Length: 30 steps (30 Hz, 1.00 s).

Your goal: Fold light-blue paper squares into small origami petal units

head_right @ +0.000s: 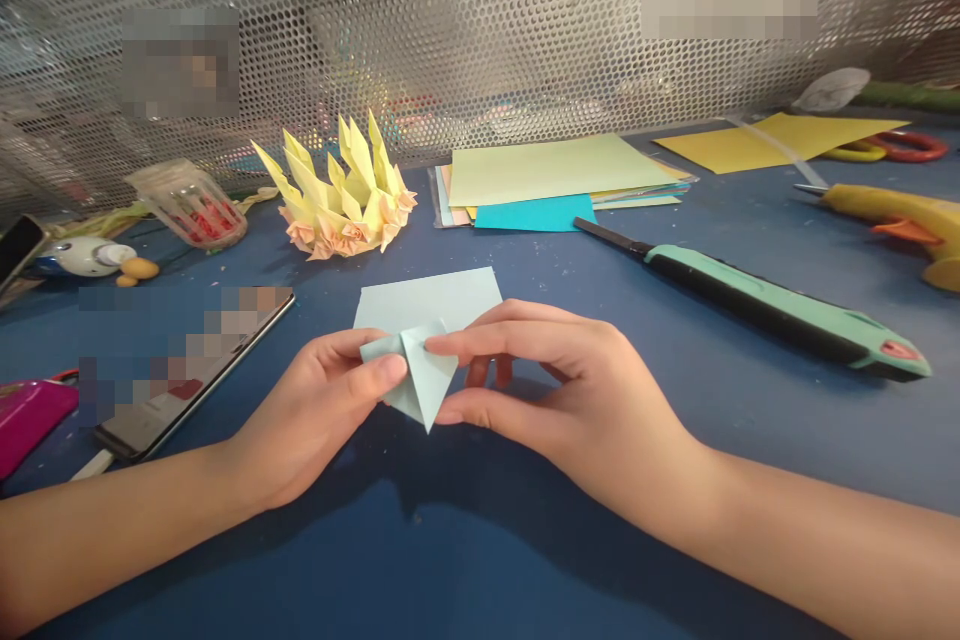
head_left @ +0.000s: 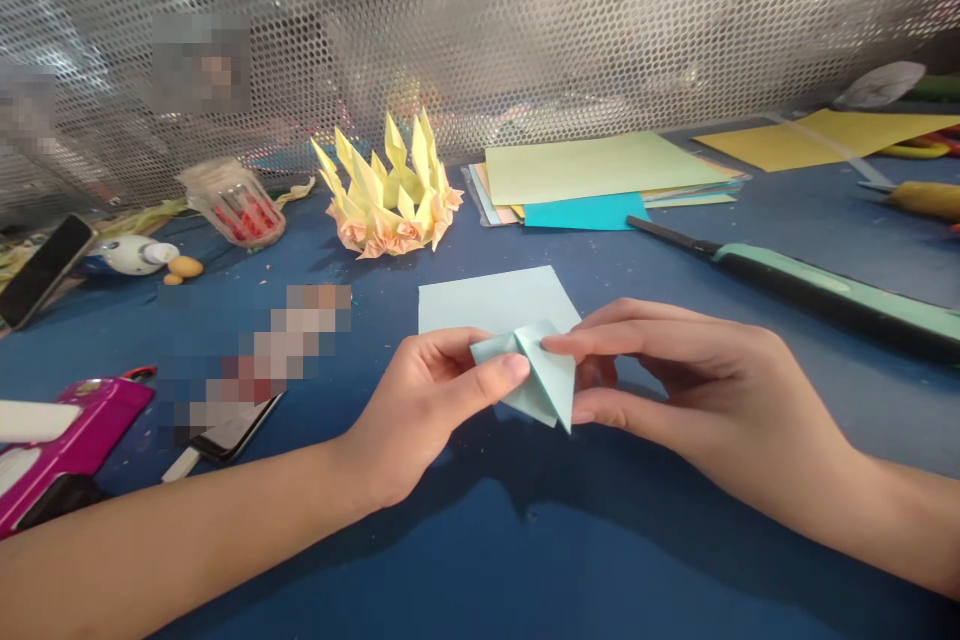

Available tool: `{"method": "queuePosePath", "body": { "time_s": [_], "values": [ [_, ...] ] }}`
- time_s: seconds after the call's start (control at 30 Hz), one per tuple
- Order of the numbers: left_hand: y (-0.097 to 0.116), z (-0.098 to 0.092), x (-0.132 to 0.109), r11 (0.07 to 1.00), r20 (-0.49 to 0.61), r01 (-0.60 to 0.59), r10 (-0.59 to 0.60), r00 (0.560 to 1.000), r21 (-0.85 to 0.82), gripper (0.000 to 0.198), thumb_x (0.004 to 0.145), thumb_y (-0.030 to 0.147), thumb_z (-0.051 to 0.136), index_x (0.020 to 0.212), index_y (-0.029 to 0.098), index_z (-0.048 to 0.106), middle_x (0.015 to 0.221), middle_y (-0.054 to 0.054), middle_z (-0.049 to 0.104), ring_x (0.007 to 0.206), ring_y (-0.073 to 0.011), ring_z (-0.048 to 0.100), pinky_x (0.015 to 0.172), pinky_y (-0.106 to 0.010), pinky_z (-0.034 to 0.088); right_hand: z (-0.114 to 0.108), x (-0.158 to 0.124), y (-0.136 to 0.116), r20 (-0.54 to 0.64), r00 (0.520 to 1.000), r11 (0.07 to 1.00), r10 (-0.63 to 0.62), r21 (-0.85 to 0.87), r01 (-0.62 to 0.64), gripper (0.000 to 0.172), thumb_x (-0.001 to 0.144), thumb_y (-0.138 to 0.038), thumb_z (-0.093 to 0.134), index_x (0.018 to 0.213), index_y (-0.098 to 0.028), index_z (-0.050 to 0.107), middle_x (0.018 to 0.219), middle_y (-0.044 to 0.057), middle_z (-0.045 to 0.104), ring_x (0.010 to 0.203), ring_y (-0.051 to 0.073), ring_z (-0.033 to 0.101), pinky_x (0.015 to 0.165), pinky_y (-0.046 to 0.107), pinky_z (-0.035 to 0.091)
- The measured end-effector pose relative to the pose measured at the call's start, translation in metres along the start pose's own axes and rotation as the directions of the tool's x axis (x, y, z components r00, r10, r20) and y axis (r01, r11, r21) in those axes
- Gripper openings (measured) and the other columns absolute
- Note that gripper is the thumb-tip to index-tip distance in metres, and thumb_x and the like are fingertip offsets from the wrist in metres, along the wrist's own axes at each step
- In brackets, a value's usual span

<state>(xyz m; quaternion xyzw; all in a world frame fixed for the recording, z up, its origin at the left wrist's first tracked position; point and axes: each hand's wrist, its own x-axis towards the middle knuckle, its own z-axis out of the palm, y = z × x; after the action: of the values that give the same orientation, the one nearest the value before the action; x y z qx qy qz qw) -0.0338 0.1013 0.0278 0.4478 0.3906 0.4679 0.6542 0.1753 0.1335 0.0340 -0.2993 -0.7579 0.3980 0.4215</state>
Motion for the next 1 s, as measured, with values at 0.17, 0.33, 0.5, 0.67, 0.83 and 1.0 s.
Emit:
{"method": "queuePosePath", "body": {
  "time_s": [0.17, 0.33, 0.5, 0.67, 0.83, 1.0],
  "values": [
    [0.0012, 0.0015, -0.0005, 1.0, 0.001, 0.003, -0.003, 1.0, -0.014, 0.014, 0.084, 0.031, 0.078, 0.079, 0.018, 0.081, 0.074, -0.001, 0.072, 0.074, -0.0143, 0.061, 0.073, -0.025, 0.047, -0.0003, -0.0002, -0.0006, 0.005, 1.0, 1.0, -0.004, -0.004, 0.004, 0.027, 0.076, -0.031, 0.088, 0.102, -0.033, 0.082, 0.08, -0.003, 0.074, 0.066, 0.012, 0.069, 0.063, 0.022, 0.057],
    [-0.0013, -0.0014, -0.0005, 0.999, 0.032, 0.0, 0.002, 0.999, -0.054, 0.01, 0.086, 0.026, 0.076, 0.079, 0.018, 0.078, 0.077, -0.001, 0.073, 0.077, -0.0131, 0.062, 0.074, -0.023, 0.049, -0.0018, -0.0014, 0.0006, 0.02, 1.0, 0.999, -0.022, -0.026, 0.022, 0.027, 0.077, -0.029, 0.087, 0.103, -0.033, 0.081, 0.083, -0.003, 0.074, 0.068, 0.011, 0.069, 0.064, 0.021, 0.057],
    [-0.0023, -0.003, -0.0026, 1.0, 0.048, 0.028, -0.029, 0.998, 0.006, 0.009, 0.081, 0.02, 0.078, 0.076, 0.016, 0.072, 0.073, 0.001, 0.068, 0.069, -0.0102, 0.056, 0.066, -0.02, 0.046, -0.001, -0.0042, -0.0006, 0.048, 0.994, 0.988, -0.095, -0.118, 0.1, 0.02, 0.077, -0.03, 0.087, 0.096, -0.027, 0.079, 0.084, -0.002, 0.074, 0.071, 0.01, 0.068, 0.065, 0.017, 0.056],
    [0.0004, 0.0012, -0.0061, 0.986, 0.027, -0.015, 0.011, 1.0, 0.164, 0.012, 0.084, 0.021, 0.073, 0.075, 0.015, 0.069, 0.068, 0.002, 0.06, 0.067, -0.0105, 0.051, 0.062, -0.021, 0.044, -0.0003, -0.0064, -0.0009, 0.1, 0.979, 0.966, -0.176, -0.173, 0.192, 0.021, 0.08, -0.031, 0.084, 0.097, -0.023, 0.075, 0.085, -0.002, 0.073, 0.073, 0.009, 0.067, 0.069, 0.016, 0.055],
    [0.0012, 0.0051, -0.005, 0.972, -0.021, -0.086, 0.093, 0.995, 0.221, 0.002, 0.082, 0.015, 0.075, 0.08, 0.017, 0.075, 0.091, -0.001, 0.067, 0.08, -0.0122, 0.061, 0.07, -0.02, 0.05, 0.0002, -0.0051, 0.0002, 0.11, 0.981, 0.965, -0.162, -0.189, 0.181, 0.015, 0.084, -0.028, 0.08, 0.097, -0.026, 0.073, 0.085, -0.002, 0.072, 0.073, 0.01, 0.065, 0.068, 0.018, 0.055],
    [0.0002, 0.0046, -0.0041, 0.986, -0.005, -0.018, 0.019, 1.0, 0.164, 0.018, 0.074, 0.008, 0.081, 0.086, 0.02, 0.079, 0.088, 0.001, 0.074, 0.08, -0.012, 0.065, 0.07, -0.017, 0.051, 0.0041, -0.0066, 0.0026, 0.062, 0.993, 0.986, -0.099, -0.131, 0.106, 0.031, 0.082, -0.03, 0.082, 0.108, -0.031, 0.066, 0.088, -0.004, 0.07, 0.074, 0.011, 0.064, 0.07, 0.019, 0.056]
  ]
}}
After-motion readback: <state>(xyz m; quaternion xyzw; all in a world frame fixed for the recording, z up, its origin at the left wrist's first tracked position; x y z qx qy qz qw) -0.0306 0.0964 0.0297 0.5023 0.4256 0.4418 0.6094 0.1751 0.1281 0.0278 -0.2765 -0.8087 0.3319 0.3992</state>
